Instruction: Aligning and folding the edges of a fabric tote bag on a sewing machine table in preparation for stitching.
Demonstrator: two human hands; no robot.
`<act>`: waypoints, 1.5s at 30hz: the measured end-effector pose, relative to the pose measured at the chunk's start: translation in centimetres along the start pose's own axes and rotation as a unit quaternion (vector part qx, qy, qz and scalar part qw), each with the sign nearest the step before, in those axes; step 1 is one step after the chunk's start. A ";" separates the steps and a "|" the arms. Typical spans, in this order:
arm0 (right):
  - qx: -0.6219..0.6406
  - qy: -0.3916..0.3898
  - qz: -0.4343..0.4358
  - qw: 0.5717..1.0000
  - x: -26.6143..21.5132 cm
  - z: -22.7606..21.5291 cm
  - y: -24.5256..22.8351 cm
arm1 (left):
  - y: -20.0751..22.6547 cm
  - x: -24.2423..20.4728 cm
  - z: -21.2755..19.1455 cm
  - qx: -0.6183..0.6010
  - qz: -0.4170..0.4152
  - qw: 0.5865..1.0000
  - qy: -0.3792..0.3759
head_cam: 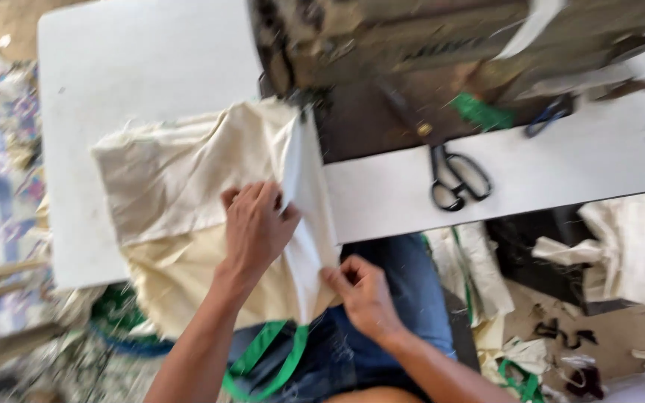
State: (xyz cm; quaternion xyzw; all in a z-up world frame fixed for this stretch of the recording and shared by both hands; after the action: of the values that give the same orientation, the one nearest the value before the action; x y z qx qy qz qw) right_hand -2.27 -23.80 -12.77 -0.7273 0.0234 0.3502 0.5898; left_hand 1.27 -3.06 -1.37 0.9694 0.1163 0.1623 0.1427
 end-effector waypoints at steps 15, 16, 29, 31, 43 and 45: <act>0.062 0.006 0.019 0.998 -0.4 -0.2 -0.9 | 1.7 3.1 -1.1 -0.085 0.102 0.990 0.036; 0.081 -0.005 0.028 0.996 -0.5 0.0 -0.7 | 2.2 3.0 -0.6 -0.037 0.127 0.991 0.017; 0.059 -0.010 -0.012 0.998 -1.9 -0.4 -1.2 | 1.3 3.1 0.8 -0.064 0.153 0.986 -0.028; 0.087 -0.021 0.013 0.996 -2.6 0.1 -0.8 | 0.9 2.9 1.0 -0.058 0.142 0.987 -0.054; -0.033 0.016 -0.055 0.998 -4.4 -0.9 -2.2 | 0.9 2.2 2.4 -0.062 0.164 0.982 -0.067; -0.073 0.032 -0.080 0.994 -5.1 -0.8 -3.7 | 1.0 2.2 2.2 -0.068 0.161 0.982 -0.070</act>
State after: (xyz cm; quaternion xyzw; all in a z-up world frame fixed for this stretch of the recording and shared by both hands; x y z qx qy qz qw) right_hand -4.03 -25.33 -6.89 -0.7788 -0.0419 0.2790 0.5602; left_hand 4.23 -3.88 -2.42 0.9726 -0.0624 0.1219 0.1878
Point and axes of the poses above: each hand's wrist, its own x-axis towards the middle knuckle, its own z-axis out of the palm, y = z × x, the point moved 10 cm from there along x, towards the middle knuckle, and after that the axes turned 1 degree about -x, right-handed, at the moved point
